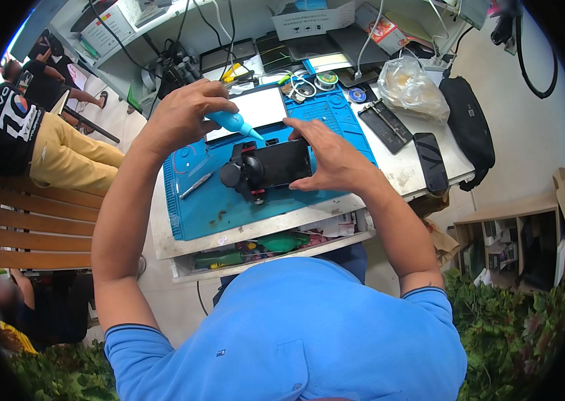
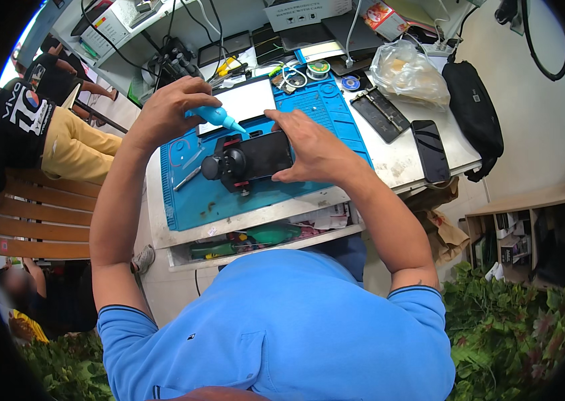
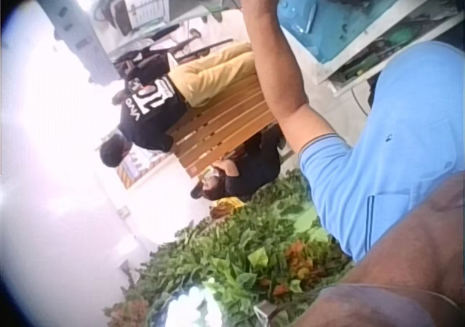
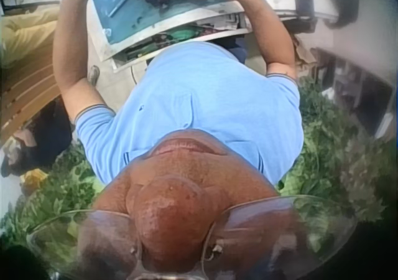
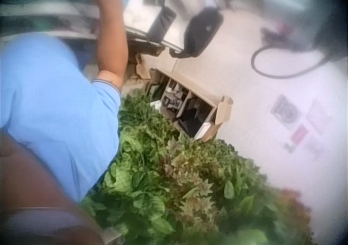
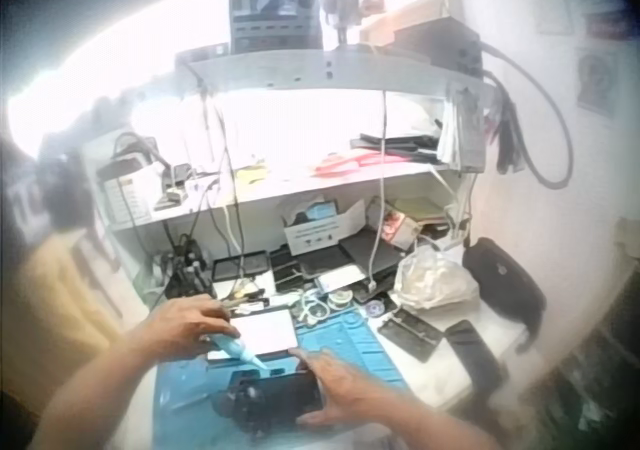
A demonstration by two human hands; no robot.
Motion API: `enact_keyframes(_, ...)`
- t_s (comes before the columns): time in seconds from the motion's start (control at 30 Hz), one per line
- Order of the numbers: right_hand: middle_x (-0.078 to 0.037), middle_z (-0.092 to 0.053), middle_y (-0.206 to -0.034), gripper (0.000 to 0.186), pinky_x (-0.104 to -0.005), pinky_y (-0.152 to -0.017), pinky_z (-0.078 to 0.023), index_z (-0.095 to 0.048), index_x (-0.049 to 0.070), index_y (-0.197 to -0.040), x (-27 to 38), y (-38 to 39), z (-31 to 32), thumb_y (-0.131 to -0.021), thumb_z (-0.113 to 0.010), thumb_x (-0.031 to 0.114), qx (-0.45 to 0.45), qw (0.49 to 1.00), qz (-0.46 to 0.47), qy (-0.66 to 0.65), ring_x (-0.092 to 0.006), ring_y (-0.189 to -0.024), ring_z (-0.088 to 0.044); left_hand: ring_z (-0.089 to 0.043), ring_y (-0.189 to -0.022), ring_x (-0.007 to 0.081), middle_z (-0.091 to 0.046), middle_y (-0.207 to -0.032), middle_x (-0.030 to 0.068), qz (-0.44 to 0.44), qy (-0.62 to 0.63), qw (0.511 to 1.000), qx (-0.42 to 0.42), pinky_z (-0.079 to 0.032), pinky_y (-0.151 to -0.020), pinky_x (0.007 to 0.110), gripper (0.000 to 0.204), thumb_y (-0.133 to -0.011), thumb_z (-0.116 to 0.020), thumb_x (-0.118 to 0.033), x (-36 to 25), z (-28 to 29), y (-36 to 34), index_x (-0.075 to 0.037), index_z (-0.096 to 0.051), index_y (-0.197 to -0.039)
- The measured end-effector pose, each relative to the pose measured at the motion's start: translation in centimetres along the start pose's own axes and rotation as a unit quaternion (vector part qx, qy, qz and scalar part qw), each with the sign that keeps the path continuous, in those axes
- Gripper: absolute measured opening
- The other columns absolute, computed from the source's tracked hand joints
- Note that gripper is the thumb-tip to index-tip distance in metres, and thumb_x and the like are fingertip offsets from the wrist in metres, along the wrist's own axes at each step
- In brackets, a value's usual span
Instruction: The person uses a hot air rework station to heat a component on a smartphone, then sets the tool down and picks up a blue smartphone. They remove the back cover, expose the internal components, and use a small metal tool to manipulate parts inside the device.
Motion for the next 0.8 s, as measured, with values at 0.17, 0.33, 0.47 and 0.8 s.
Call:
enact_keyframes(0.17, -0.018, -0.065, -0.132, 0.105, -0.0475, -0.110, -0.055, -0.050, 0.006, -0.157, 0.6, -0.2, 0.5, -0.068, -0.103, 0.024, 0.014, 1.000, 0.003, 0.008, -0.0384, -0.125, -0.062, -0.074, -0.107, 0.0241, -0.075, -0.112, 0.0004, -0.024, -0.010, 1.000, 0.000, -0.062, -0.091, 0.039, 0.037, -0.077, -0.092, -0.008, 0.2, 0.7, 0.1, -0.021, -0.085, -0.111)
enact_keyframes(0.33, -0.018, -0.066, -0.133, 0.101, -0.0473, -0.111, -0.054, -0.054, 0.006, -0.154, 0.6, -0.2, 0.4, -0.068, -0.102, 0.025, 0.009, 1.000, 0.004, 0.014, -0.0384, -0.127, -0.062, -0.072, -0.110, 0.0222, -0.073, -0.111, -0.0018, -0.015, -0.027, 0.999, 0.022, -0.062, -0.093, 0.038, 0.033, -0.080, -0.090, -0.008, 0.0, 1.5, 0.2, -0.021, -0.084, -0.110)
enact_keyframes(0.47, -0.018, -0.066, -0.133, 0.100, -0.0471, -0.112, -0.054, -0.055, 0.005, -0.153, 0.5, -0.1, 0.4, -0.068, -0.102, 0.026, 0.004, 1.000, 0.003, 0.018, -0.0383, -0.126, -0.063, -0.071, -0.114, 0.0221, -0.073, -0.113, -0.0017, -0.025, -0.049, 0.998, 0.026, -0.062, -0.095, 0.038, 0.034, -0.080, -0.089, -0.006, 0.0, 1.8, 0.2, -0.021, -0.084, -0.110)
enact_keyframes(0.8, -0.017, -0.066, -0.131, 0.090, -0.0450, -0.110, -0.054, -0.061, 0.008, -0.150, 0.5, -0.2, 0.5, -0.072, -0.101, 0.029, 0.026, 1.000, 0.002, 0.011, -0.0375, -0.127, -0.063, -0.074, -0.110, 0.0250, -0.075, -0.113, 0.0018, 0.003, 0.019, 1.000, -0.005, -0.062, -0.096, 0.039, 0.038, -0.079, -0.089, -0.001, 0.6, 2.5, -0.1, -0.016, -0.083, -0.113)
Point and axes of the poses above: each hand's wrist, its own y-axis away from the middle knuckle, its own z-axis out of the back of the hand, x = y × z, the point moved 1 cm from there along -y, towards the middle knuckle
